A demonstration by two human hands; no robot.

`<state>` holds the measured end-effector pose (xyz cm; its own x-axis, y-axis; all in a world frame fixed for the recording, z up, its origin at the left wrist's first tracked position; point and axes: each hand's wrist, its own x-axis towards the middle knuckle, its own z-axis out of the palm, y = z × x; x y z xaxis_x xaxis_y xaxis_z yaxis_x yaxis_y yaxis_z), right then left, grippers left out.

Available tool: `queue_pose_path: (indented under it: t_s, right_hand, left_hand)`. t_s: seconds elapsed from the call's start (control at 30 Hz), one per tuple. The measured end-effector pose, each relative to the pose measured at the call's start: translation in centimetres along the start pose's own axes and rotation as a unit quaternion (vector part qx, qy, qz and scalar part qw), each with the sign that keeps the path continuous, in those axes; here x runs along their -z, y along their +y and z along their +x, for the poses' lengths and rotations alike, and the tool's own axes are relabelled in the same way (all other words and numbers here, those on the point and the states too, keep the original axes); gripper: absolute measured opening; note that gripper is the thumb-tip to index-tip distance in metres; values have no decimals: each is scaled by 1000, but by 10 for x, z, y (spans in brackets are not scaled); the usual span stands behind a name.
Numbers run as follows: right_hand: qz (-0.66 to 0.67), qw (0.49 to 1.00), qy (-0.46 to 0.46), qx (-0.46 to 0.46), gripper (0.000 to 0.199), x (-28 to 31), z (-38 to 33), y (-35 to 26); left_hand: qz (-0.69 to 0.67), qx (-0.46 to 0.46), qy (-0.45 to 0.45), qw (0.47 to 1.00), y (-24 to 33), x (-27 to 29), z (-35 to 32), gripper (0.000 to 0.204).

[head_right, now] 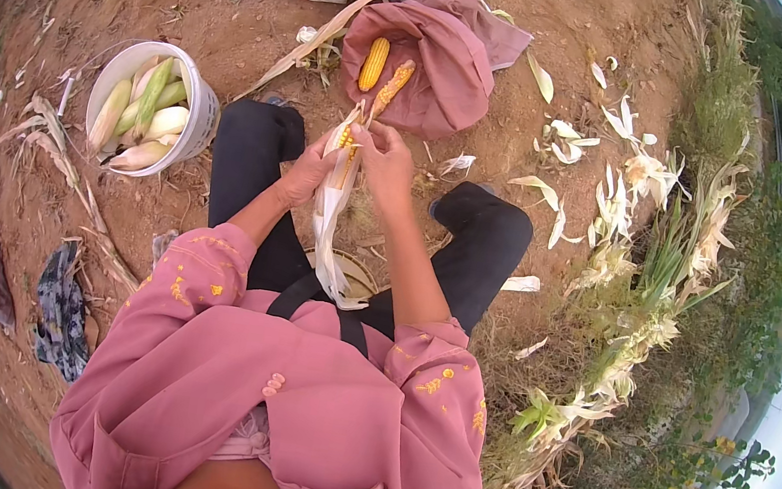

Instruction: The person sits on the ground and shucks corn cobs by hand, removing the husks and silk. They place the shucked cobs on a cloth and discard the husks on the ground.

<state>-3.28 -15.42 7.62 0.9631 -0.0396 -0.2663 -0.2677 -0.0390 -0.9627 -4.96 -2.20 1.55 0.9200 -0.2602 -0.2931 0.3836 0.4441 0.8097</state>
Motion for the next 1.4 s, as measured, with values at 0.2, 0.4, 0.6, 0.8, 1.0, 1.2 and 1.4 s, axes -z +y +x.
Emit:
queue_pose_path:
  t_s: [0.2,0.4,0.6,0.8,1.0,1.2,1.4]
  right_hand:
    - [15,994,-89,-65,25,22,14,-6]
    - [0,998,-52,-28,24,17,10,0]
    - [335,927,35,-167,17,4,11,30]
    - [384,914,42,-123,13,-11,0,23]
    - [296,938,-103,-147,16,40,-26,47]
    - [-408,913,-5,-4,24,86,-57,138]
    - [-86,994,32,65,27,29,-8,28]
  left_hand:
    - [27,13,-34,999,1,1,-1,49]
    - [-18,9,-41,999,-2,3,1,50]
    - [-229,102,-37,967,3,5,2,50]
    - [-238,82,38,967,-4,5,9,46]
    - [-249,68,107,960,6,22,13,48]
    - [-176,-28,110,978,16,5,6,35]
    - [-27,-35,47,998,-5,-3,4,33]
